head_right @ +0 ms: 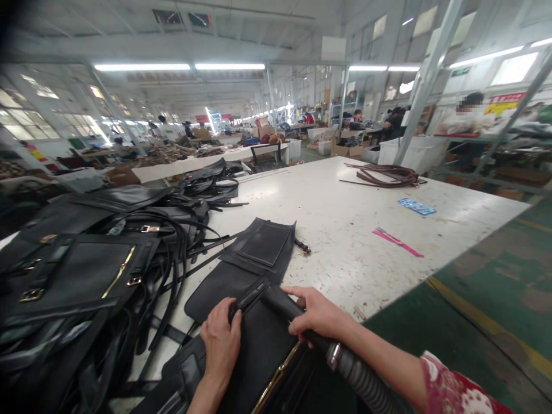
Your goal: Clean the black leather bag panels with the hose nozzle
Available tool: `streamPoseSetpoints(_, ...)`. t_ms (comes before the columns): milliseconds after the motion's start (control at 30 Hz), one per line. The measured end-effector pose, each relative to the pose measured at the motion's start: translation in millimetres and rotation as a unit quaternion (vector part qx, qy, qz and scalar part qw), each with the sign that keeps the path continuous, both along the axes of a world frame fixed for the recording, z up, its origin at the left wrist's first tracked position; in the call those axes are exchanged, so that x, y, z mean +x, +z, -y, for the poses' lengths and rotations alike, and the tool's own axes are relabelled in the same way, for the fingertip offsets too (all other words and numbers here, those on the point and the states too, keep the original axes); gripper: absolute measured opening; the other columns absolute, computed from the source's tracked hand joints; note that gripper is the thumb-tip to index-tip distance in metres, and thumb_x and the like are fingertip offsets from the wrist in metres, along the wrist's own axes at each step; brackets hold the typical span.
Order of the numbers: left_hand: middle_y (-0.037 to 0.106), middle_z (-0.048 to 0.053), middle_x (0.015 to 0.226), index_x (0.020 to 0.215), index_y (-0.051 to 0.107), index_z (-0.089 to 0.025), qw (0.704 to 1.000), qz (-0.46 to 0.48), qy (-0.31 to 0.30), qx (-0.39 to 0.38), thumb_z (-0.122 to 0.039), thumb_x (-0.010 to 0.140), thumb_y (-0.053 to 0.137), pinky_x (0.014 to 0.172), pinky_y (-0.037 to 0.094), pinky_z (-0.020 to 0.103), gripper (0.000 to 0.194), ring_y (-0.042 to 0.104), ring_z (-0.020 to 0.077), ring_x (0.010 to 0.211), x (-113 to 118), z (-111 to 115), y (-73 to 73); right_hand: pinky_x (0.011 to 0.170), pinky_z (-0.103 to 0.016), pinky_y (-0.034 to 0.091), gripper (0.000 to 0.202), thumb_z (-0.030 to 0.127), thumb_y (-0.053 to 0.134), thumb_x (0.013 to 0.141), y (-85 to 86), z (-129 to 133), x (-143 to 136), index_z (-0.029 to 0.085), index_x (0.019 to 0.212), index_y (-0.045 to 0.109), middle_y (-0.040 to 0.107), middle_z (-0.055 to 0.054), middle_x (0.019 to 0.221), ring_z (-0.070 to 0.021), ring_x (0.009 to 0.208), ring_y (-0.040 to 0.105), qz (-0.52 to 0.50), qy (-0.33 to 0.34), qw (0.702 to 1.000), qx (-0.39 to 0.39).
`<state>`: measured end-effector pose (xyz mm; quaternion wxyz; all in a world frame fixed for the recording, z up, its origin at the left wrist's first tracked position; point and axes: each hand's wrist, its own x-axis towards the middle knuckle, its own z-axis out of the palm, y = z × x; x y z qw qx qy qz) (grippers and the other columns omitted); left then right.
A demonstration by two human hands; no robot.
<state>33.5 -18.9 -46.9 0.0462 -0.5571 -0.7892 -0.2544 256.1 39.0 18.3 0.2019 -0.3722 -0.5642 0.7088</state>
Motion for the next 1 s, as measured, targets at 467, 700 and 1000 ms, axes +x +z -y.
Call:
streamPoseSetpoints(467, 0.053, 0.006, 0.086, 0.084, 0.060, -0.019, 0.997, 0.054, -0.046, 0.031, -0.041, 0.080, 0.039, 0.080, 0.040, 0.037, 0.030, 0.051, 0.0208, 0.084, -41.7, 4.3, -0.7, 0.033, -0.020, 0.043, 0.082, 0.012, 0.060, 0.059, -22.3, -48.9, -30.9, 0.016, 0.132, 0.023, 0.061, 0.003, 0.050, -0.0163, 0.039, 0.058, -0.061, -0.008, 0.998, -0.033)
streamPoseSetpoints(700, 0.052, 0.007, 0.089, 0.091, 0.055, -0.015, 0.998, 0.037, -0.040, 0.016, -0.040, 0.077, 0.042, 0.082, 0.042, 0.037, 0.031, 0.051, 0.0215, 0.089, -44.4, 3.5, 0.6, 0.040, -0.022, 0.050, 0.056, 0.012, 0.058, 0.077, -16.8, -91.7, -60.3, 0.016, 0.127, 0.033, 0.061, 0.001, 0.066, -0.0125, 0.046, 0.059, -0.034, 0.002, 0.999, -0.030)
streamPoseSetpoints(1000, 0.051, 0.008, 0.094, 0.101, 0.052, -0.019, 0.990, 0.016, 0.038, -0.133, -0.053, 0.070, 0.044, 0.076, 0.045, 0.038, 0.046, 0.054, 0.0256, 0.090, -60.0, 41.2, 13.1, 0.036, -0.018, 0.046, 0.064, 0.008, 0.059, 0.072, -22.3, -71.7, -21.7, 0.017, 0.128, 0.029, 0.058, 0.004, 0.063, -0.0104, 0.042, 0.056, -0.025, -0.116, 0.993, 0.010)
